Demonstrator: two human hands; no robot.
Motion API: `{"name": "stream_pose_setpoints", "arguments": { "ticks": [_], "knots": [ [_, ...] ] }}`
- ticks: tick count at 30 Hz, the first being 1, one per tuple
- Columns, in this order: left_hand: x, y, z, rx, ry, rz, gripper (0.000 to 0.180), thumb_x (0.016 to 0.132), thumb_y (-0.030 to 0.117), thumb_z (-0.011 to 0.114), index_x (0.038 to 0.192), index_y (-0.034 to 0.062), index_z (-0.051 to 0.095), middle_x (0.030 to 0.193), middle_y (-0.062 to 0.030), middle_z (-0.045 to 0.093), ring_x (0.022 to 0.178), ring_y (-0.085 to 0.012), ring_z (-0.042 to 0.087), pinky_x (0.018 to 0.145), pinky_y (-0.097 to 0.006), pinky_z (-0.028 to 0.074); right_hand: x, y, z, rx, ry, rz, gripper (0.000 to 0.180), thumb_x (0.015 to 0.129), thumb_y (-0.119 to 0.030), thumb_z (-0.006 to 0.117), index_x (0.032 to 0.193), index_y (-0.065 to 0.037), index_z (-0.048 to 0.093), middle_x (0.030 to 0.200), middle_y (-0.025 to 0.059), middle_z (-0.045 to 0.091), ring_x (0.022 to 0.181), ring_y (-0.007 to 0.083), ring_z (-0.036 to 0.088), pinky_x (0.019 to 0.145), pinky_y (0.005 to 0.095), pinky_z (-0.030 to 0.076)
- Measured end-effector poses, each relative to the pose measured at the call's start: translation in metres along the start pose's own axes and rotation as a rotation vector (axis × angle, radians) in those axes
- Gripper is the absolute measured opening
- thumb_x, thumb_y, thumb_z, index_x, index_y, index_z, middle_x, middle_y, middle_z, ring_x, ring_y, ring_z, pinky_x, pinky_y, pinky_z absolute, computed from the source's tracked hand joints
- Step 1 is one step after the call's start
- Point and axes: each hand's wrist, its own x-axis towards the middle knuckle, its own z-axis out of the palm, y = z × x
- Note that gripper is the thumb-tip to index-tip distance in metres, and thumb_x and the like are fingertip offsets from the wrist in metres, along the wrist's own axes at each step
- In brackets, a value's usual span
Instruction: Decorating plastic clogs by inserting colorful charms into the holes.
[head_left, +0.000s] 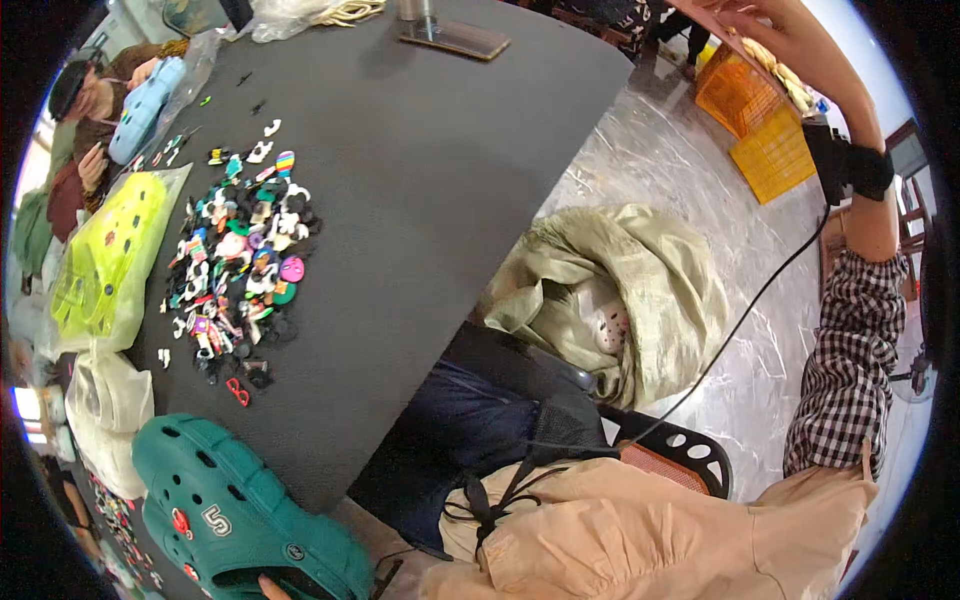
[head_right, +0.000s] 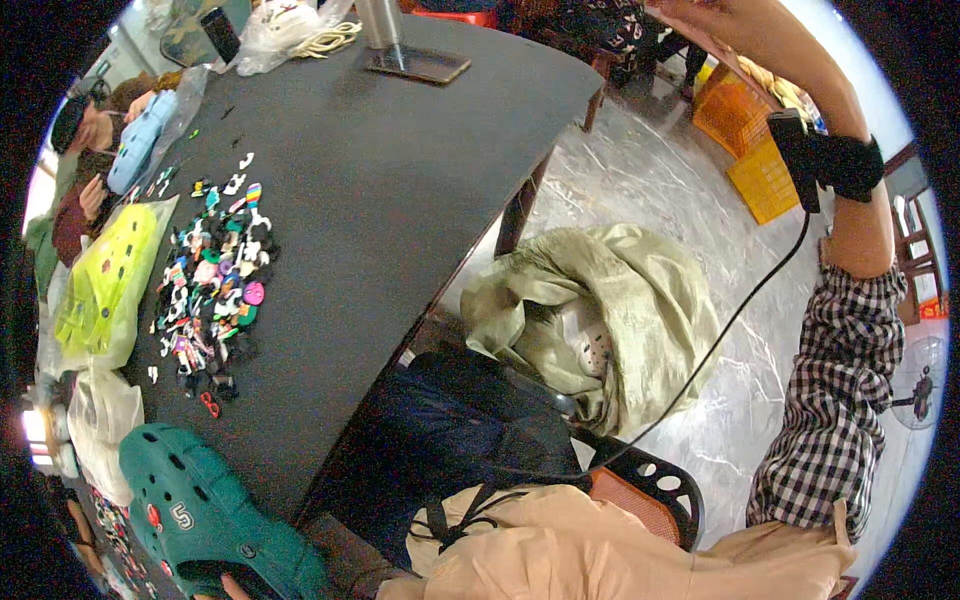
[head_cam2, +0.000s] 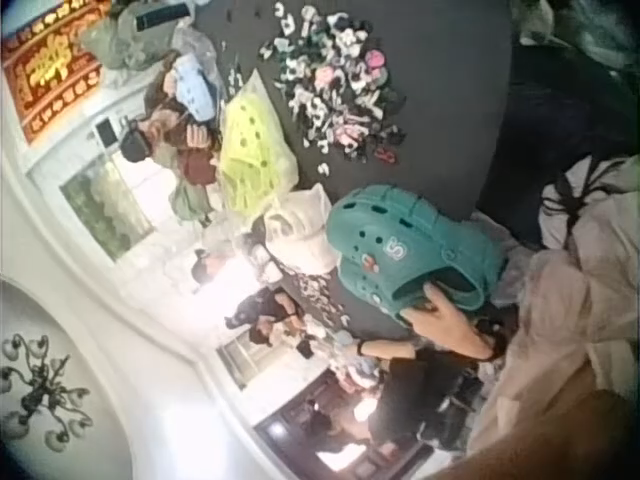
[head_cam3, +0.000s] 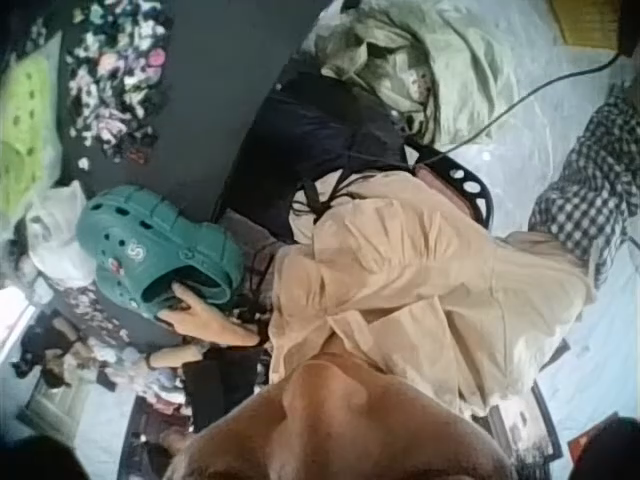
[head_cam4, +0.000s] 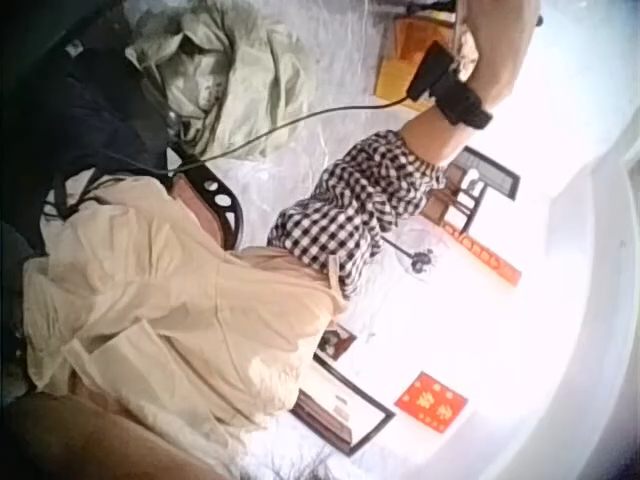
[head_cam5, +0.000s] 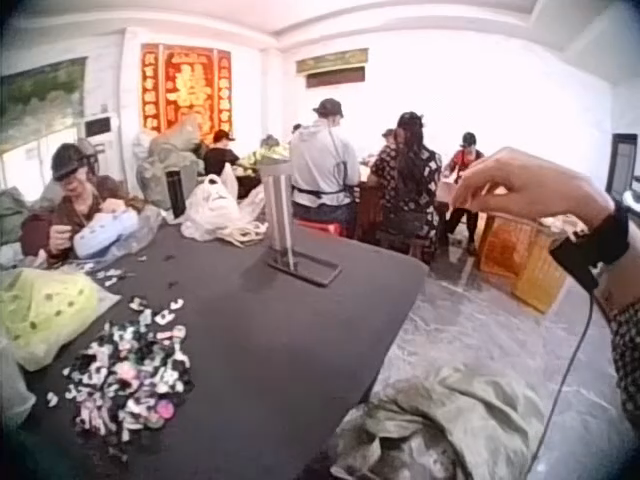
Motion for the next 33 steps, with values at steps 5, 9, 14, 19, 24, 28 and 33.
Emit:
{"name": "stream_pose_setpoints", "arguments": {
  "ticks": [5,9,14,19,24,28,33],
  "knots": [
    [0.007,-0.01,0.008,-0.027,-0.033,-0.013,0.058,0.094,0.047,0.066,0.096,-0.0087,0.052,0.078,-0.0316,0.06,0.065,-0.0402,0.06,0.056,-0.047,0.046,-0.003,0.001,0.037,0.048,0.05,-0.173,0.019,0.096,-0.008,0.059,0.11,-0.002,0.07,0.101,0.0111,0.071,0.095,0.0223,0.067,0.085,0.0352,0.055],
    [0.008,-0.001,-0.001,0.016,-0.033,-0.041,0.057,0.094,0.046,0.066,0.1,-0.0092,0.054,0.083,-0.0326,0.062,0.071,-0.0413,0.063,0.06,-0.047,0.048,0.059,-0.02,0.137,0.324,0.252,-0.752,0.028,0.088,-0.005,0.06,0.115,-0.001,0.064,0.114,0.0174,0.064,0.108,0.0323,0.062,0.095,0.0392,0.05],
    [0.009,0.006,-0.001,-0.071,-0.029,-0.059,0.057,0.094,0.043,0.067,0.111,-0.0108,0.055,0.093,-0.0322,0.064,0.081,-0.0409,0.064,0.071,-0.046,0.05,0.109,-0.139,0.162,0.504,0.266,-1.001,0.029,0.088,-0.006,0.064,0.116,-0.005,0.064,0.126,0.0125,0.059,0.116,0.0321,0.059,0.097,0.0418,0.05],
    [0.008,0.009,-0.005,-0.05,-0.046,-0.118,0.057,0.095,0.039,0.067,0.115,-0.012,0.054,0.099,-0.0317,0.063,0.085,-0.0374,0.06,0.08,-0.042,0.05,0.171,-0.269,0.156,0.49,0.327,-1.434,0.02,0.089,-0.013,0.058,0.106,-0.005,0.066,0.108,0.0126,0.063,0.108,0.0324,0.062,0.087,0.0444,0.056],
    [0.005,0.019,-0.003,-0.041,-0.046,-0.173,0.056,0.096,0.038,0.066,0.115,-0.014,0.054,0.099,-0.0317,0.063,0.088,-0.0378,0.059,0.083,-0.042,0.048,0.176,-0.336,0.18,0.392,0.191,-1.451,0.031,0.095,-0.023,0.046,0.113,-0.006,0.066,0.118,0.013,0.065,0.109,0.0357,0.062,0.094,0.0525,0.05],
    [0.01,0.021,-0.01,0.015,-0.07,-0.115,0.055,0.096,0.037,0.067,0.111,-0.0147,0.054,0.089,-0.0304,0.062,0.076,-0.0387,0.056,0.075,-0.046,0.047,0.204,-0.364,0.202,0.354,0.34,-1.611,0.019,0.089,-0.024,0.057,0.1,-0.011,0.066,0.109,0.0115,0.062,0.106,0.0303,0.059,0.092,0.043,0.051],
    [0.014,0.004,-0.012,-0.047,-0.089,-0.148,0.049,0.094,0.036,0.069,0.09,-0.009,0.051,0.063,-0.0165,0.05,0.057,-0.0254,0.043,0.054,-0.041,0.038,0.201,-0.337,0.185,0.527,0.181,-1.41,0.022,0.089,-0.021,0.059,0.105,-0.008,0.065,0.106,0.013,0.06,0.105,0.0323,0.06,0.087,0.0438,0.053]
  ]
}}
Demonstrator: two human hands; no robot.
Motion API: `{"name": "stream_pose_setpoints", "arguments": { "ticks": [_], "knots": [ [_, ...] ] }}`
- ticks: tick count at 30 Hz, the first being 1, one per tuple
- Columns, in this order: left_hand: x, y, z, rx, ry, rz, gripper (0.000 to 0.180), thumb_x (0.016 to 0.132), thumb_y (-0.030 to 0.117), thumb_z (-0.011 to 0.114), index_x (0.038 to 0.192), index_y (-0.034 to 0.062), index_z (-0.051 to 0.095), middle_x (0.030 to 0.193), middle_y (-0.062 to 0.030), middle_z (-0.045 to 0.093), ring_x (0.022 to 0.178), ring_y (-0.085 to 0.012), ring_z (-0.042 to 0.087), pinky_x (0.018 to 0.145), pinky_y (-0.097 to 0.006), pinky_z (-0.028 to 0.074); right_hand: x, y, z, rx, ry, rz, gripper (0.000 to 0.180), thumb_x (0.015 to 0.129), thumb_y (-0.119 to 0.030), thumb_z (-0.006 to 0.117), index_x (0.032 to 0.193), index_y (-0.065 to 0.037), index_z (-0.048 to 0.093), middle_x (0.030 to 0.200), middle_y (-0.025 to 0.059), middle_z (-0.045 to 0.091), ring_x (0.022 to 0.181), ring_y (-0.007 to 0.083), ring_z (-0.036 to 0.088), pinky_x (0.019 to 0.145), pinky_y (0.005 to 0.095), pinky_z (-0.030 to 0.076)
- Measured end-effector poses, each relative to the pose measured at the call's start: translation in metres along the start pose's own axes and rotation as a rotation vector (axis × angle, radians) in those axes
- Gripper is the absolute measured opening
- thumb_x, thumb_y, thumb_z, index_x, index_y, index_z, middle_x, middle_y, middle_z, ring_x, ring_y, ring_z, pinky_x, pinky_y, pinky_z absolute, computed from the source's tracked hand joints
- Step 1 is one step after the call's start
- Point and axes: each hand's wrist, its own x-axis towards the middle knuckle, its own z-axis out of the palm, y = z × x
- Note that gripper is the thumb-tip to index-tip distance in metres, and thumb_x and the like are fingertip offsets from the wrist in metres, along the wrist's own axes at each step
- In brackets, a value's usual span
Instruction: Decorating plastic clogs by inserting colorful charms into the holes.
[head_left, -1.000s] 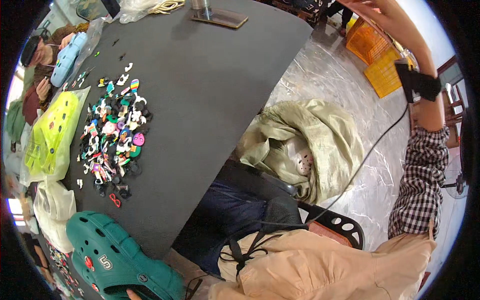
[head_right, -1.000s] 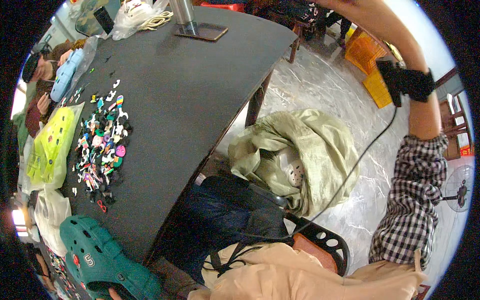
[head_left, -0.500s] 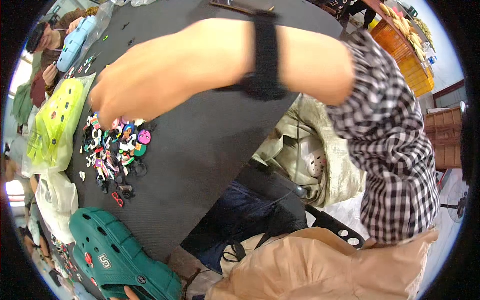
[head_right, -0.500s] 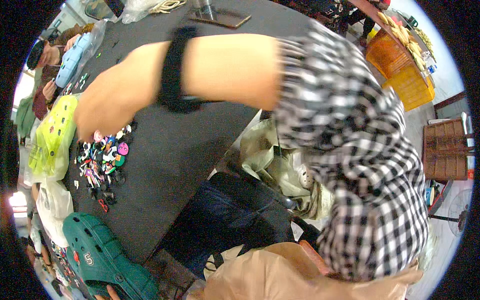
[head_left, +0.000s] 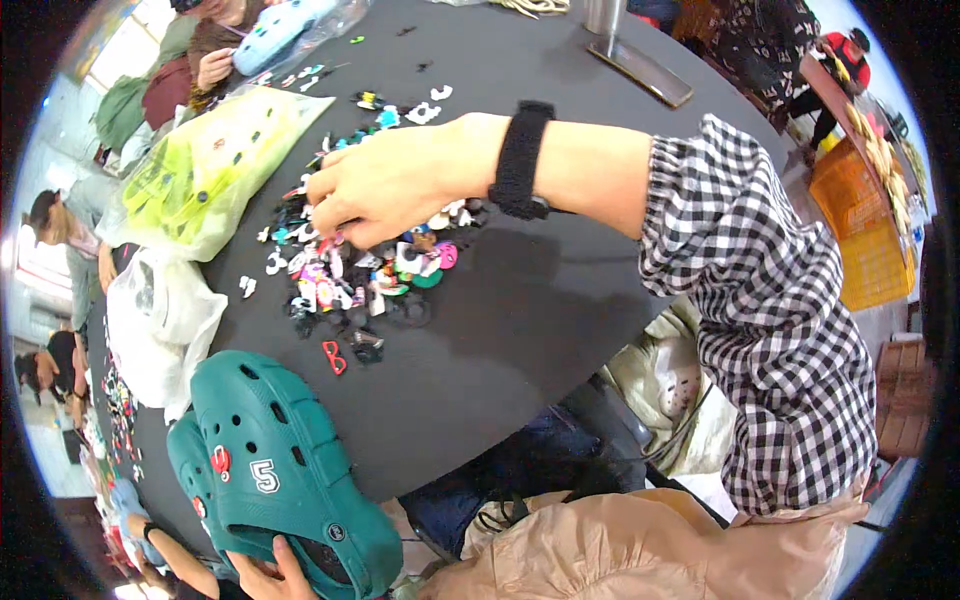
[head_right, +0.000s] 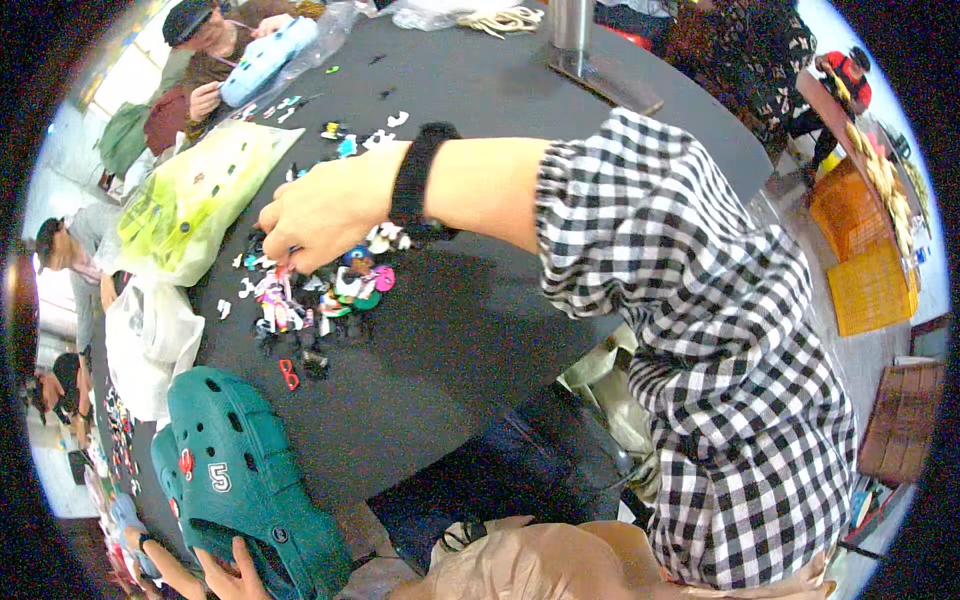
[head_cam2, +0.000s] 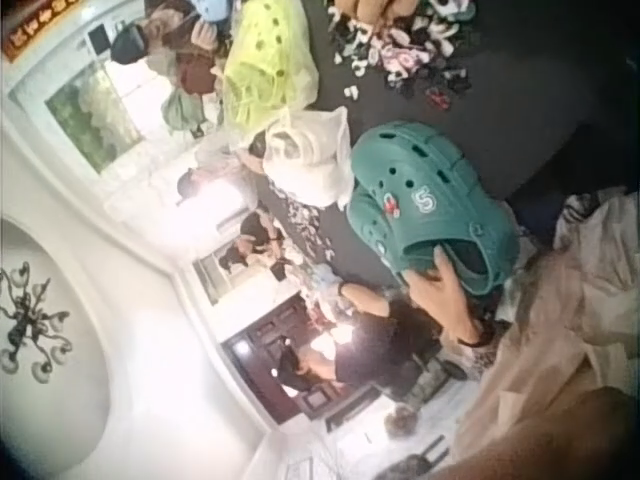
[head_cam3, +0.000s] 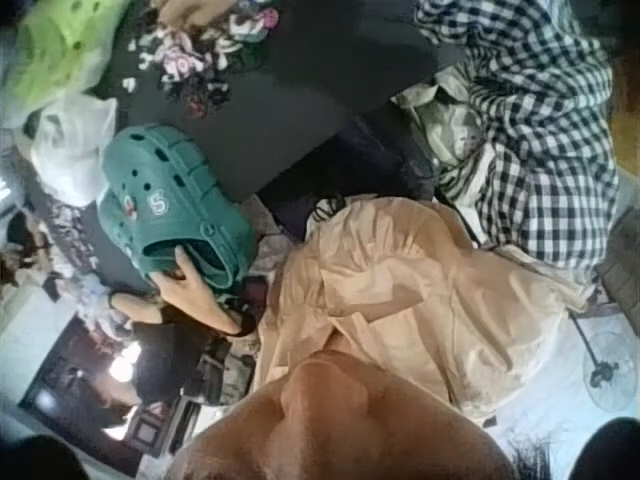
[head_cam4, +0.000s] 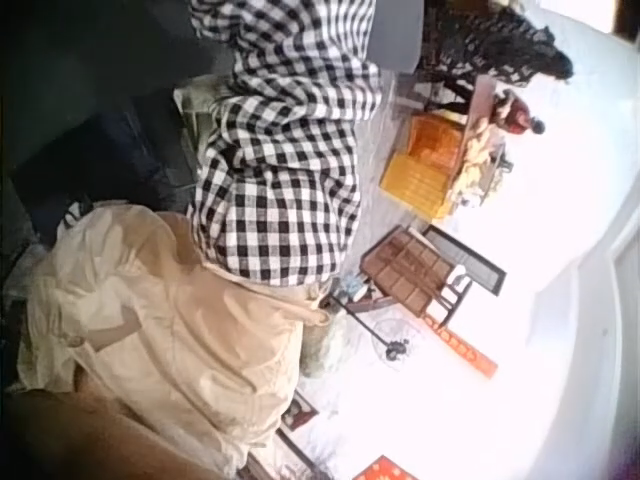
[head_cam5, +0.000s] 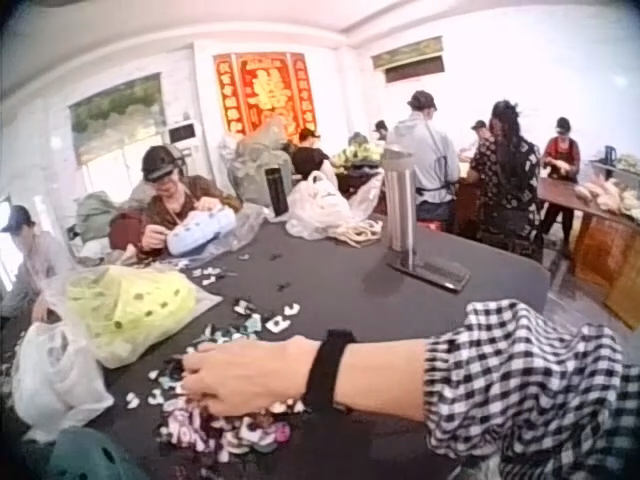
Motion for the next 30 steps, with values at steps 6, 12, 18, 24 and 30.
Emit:
{"name": "stream_pose_setpoints", "arguments": {
  "ticks": [6,12,18,24,30],
  "knots": [
    [0.011,-0.02,-0.016,-0.086,0.056,0.141,0.031,0.093,0.021,0.065,0.09,-0.0058,0.05,0.062,-0.0127,0.043,0.055,-0.0209,0.038,0.051,-0.038,0.035,-0.002,0.016,-0.024,-0.121,-0.222,0.219,0.023,0.089,-0.016,0.061,0.111,-0.01,0.065,0.114,0.011,0.059,0.109,0.0321,0.059,0.09,0.0435,0.053],
    [0.037,-0.039,-0.046,-0.047,0.053,0.105,0.022,0.094,0.014,0.066,0.104,-0.0057,0.06,0.07,-0.0127,0.055,0.06,-0.0199,0.046,0.056,-0.035,0.041,-0.018,0.016,-0.024,-0.046,-0.193,0.336,0.03,0.087,-0.012,0.065,0.117,-0.011,0.064,0.121,0.0103,0.058,0.115,0.0312,0.057,0.093,0.0434,0.052],
    [0.08,-0.091,0.0,-0.205,0.15,0.081,0.027,0.091,0.0,0.061,0.116,-0.0035,0.051,0.071,-0.0044,0.047,0.059,-0.0108,0.042,0.054,-0.027,0.034,-0.02,-0.012,-0.037,-0.116,-0.099,0.351,0.029,0.086,-0.009,0.064,0.115,-0.009,0.065,0.127,0.0098,0.055,0.115,0.0307,0.057,0.092,0.0431,0.053],
    [0.061,-0.05,0.007,-0.374,0.153,0.087,0.039,0.09,0.0,0.061,0.128,-0.0021,0.051,0.108,-0.018,0.061,0.078,-0.0192,0.062,0.067,-0.032,0.05,-0.024,-0.056,-0.029,0.127,-0.06,0.115,0.023,0.087,-0.017,0.067,0.107,-0.006,0.067,0.123,0.0132,0.059,0.115,0.0328,0.056,0.097,0.0417,0.05],
    [0.003,-0.015,0.012,-0.447,0.322,0.622,0.012,0.094,0.003,0.059,0.091,-0.0019,0.069,0.084,-0.0165,0.069,0.074,-0.0323,0.065,0.07,-0.041,0.052,-0.026,-0.059,-0.033,0.02,-0.135,0.186,0.026,0.084,-0.014,0.068,0.109,-0.008,0.066,0.122,0.0091,0.06,0.115,0.0293,0.056,0.092,0.0415,0.053]
  ]
}}
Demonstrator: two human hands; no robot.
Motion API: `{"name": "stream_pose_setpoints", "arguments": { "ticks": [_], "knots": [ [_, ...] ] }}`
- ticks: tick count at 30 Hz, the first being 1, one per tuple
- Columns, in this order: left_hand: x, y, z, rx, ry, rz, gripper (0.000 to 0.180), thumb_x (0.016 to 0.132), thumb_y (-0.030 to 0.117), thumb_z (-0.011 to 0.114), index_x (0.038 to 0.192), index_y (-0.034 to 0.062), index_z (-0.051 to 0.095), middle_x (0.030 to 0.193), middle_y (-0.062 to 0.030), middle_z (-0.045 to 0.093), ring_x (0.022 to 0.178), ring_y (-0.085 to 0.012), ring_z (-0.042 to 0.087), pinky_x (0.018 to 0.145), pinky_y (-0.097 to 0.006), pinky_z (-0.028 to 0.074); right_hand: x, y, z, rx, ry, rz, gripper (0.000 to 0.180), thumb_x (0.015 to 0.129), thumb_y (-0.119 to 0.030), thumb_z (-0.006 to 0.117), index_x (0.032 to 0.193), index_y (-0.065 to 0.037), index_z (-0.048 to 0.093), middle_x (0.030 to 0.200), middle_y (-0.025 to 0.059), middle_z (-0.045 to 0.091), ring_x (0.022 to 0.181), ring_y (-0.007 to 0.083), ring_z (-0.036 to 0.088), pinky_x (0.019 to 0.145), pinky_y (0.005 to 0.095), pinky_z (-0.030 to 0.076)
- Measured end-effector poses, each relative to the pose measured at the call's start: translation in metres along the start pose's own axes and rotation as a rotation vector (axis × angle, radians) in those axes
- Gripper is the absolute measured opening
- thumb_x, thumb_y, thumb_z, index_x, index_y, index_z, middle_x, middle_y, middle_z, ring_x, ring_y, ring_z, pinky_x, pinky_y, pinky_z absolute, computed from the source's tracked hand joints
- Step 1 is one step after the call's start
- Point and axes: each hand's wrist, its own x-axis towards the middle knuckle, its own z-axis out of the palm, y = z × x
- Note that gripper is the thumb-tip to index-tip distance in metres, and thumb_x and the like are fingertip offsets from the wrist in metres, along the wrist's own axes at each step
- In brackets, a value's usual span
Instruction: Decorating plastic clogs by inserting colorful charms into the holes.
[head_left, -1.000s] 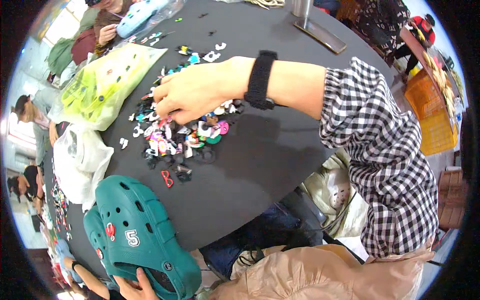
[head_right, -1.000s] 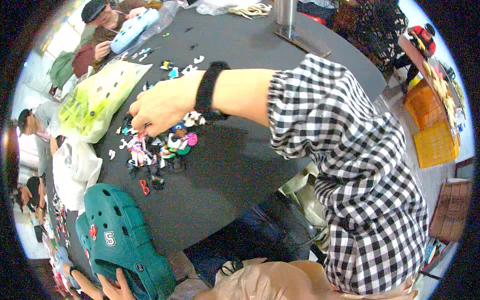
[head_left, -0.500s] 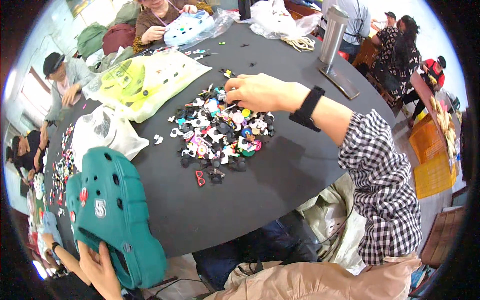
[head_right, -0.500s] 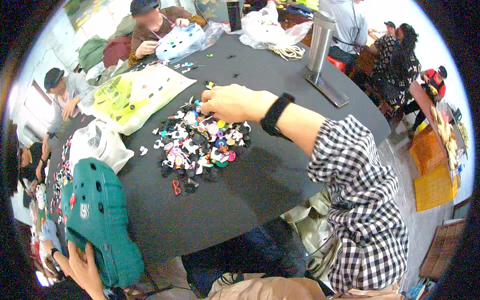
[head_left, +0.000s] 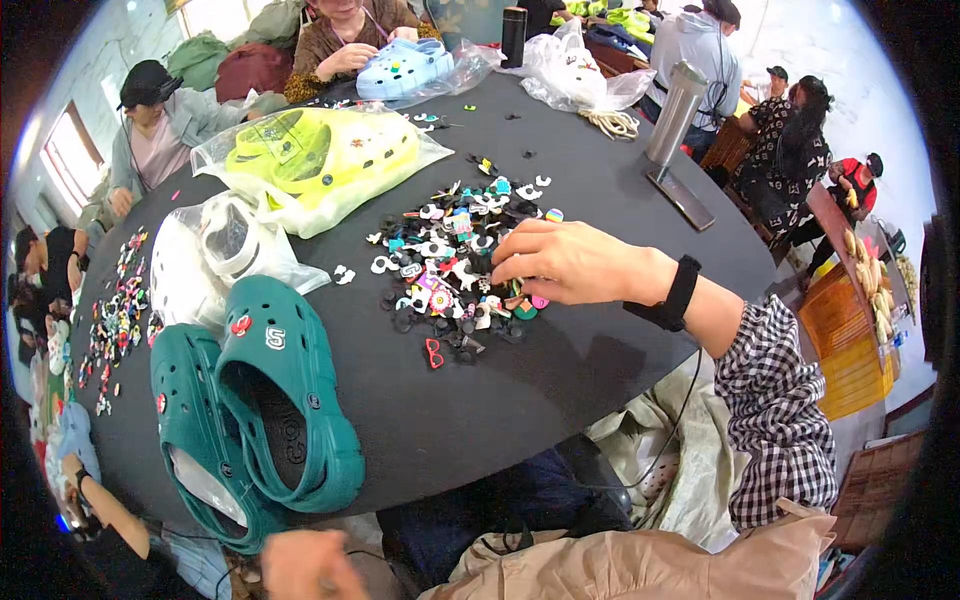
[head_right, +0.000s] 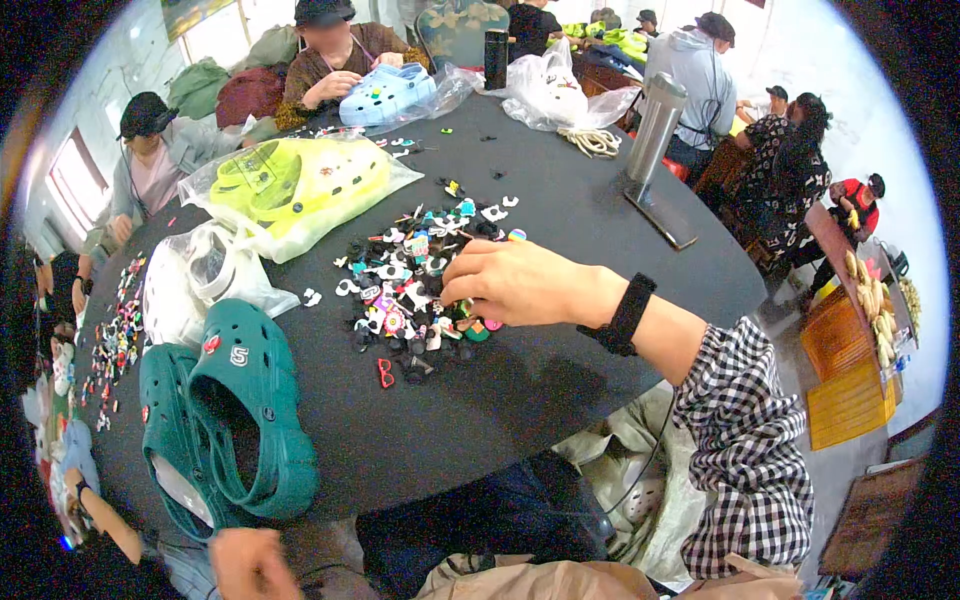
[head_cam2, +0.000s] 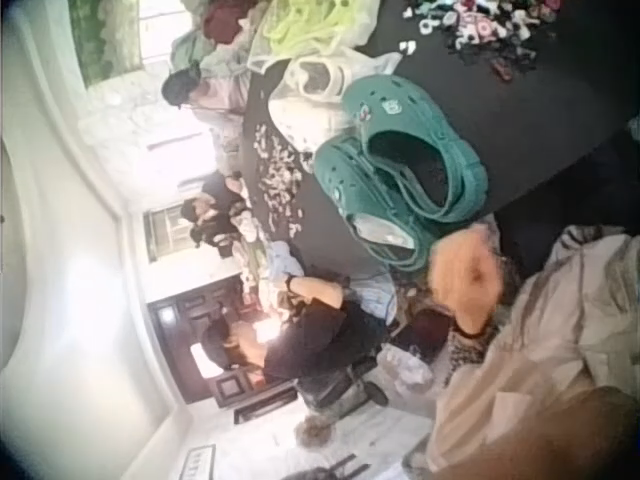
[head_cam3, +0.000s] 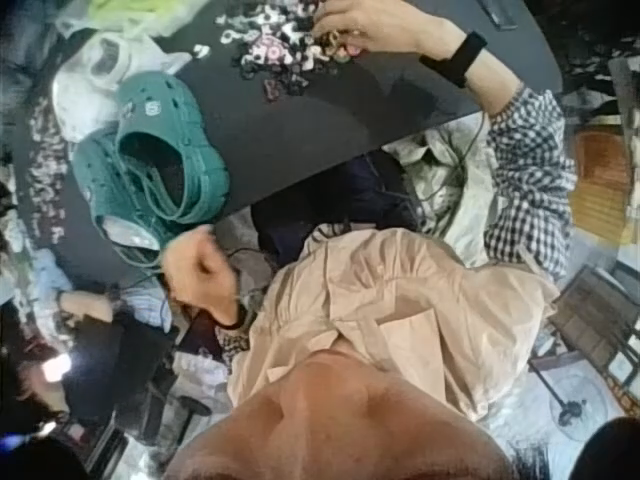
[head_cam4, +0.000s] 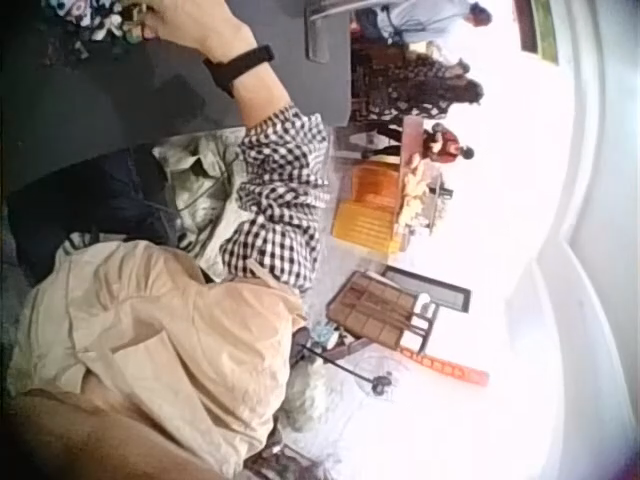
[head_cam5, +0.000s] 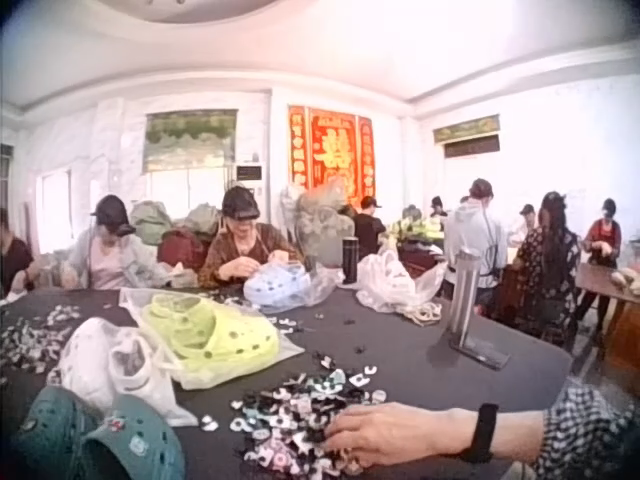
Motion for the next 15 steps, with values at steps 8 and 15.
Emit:
{"name": "stream_pose_setpoints", "arguments": {
  "ticks": [8,15],
  "knots": [
    [-0.029,0.019,0.074,-0.602,-0.244,0.065,0.012,0.083,-0.003,0.068,0.094,-0.0013,0.069,0.087,-0.0154,0.066,0.076,-0.0332,0.065,0.067,-0.039,0.054,0.0,0.008,0.001,-0.133,0.064,0.234,0.022,0.092,-0.016,0.061,0.113,-0.01,0.064,0.119,0.0081,0.06,0.11,0.03,0.06,0.089,0.0414,0.054],
    [-0.014,0.015,0.085,-0.655,-0.334,0.126,0.012,0.084,-0.004,0.067,0.096,-0.0016,0.068,0.089,-0.0154,0.066,0.078,-0.0333,0.065,0.068,-0.04,0.053,-0.047,-0.024,-0.035,-0.011,0.264,0.44,0.017,0.092,-0.014,0.063,0.107,-0.008,0.068,0.13,0.0142,0.059,0.111,0.0337,0.062,0.093,0.0411,0.052]
  ]
}}
